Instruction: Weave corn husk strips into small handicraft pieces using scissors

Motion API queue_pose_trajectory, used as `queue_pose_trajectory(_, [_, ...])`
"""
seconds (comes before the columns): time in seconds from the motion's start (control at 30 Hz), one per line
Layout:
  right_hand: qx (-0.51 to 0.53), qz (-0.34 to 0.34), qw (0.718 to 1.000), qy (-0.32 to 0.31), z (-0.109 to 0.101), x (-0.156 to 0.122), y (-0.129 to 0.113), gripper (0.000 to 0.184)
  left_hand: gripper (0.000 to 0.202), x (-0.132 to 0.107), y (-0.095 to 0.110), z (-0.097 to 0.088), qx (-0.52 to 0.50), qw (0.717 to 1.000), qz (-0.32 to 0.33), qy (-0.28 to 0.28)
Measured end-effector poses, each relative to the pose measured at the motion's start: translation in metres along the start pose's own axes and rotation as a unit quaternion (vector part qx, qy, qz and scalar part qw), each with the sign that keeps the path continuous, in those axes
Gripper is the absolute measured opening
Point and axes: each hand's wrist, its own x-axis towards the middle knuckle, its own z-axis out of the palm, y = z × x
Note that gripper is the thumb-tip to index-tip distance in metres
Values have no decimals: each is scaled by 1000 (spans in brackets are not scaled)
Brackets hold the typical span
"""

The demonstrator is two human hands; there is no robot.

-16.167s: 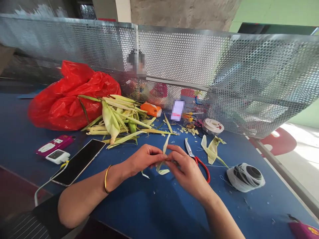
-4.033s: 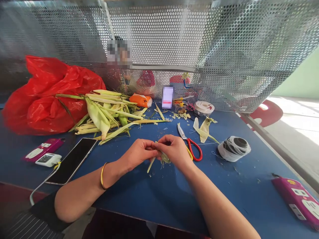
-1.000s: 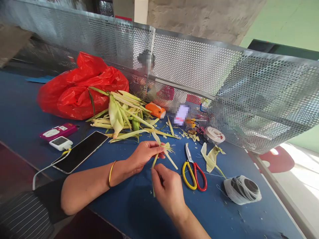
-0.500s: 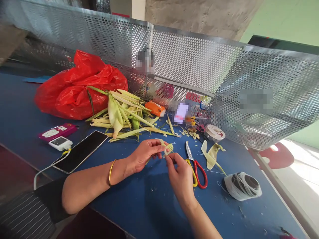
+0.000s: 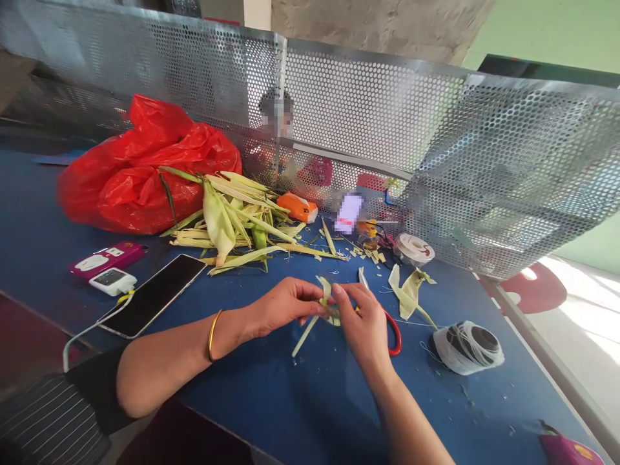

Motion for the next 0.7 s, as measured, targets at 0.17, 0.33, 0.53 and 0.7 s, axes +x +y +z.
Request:
queue_pose_trajectory(0.17, [245,178,949,-90,8,-1,-5,32,17,-1,-4,2,42,998,-13,-53])
queue_pose_trajectory(0.33, [321,224,920,-19,10,-2,-8,32,23,-2,0,2,56,996,-34,-55])
queue_pose_trajectory(0.53, [345,229,910,4,11,-3,-2,32,18,-3,-1,4,71,993,-45,-78])
queue_pose_trajectory(0.7, [354,219,909,-20,10,-2,-7,33,26,-4,2,5,22,993,-66,-92])
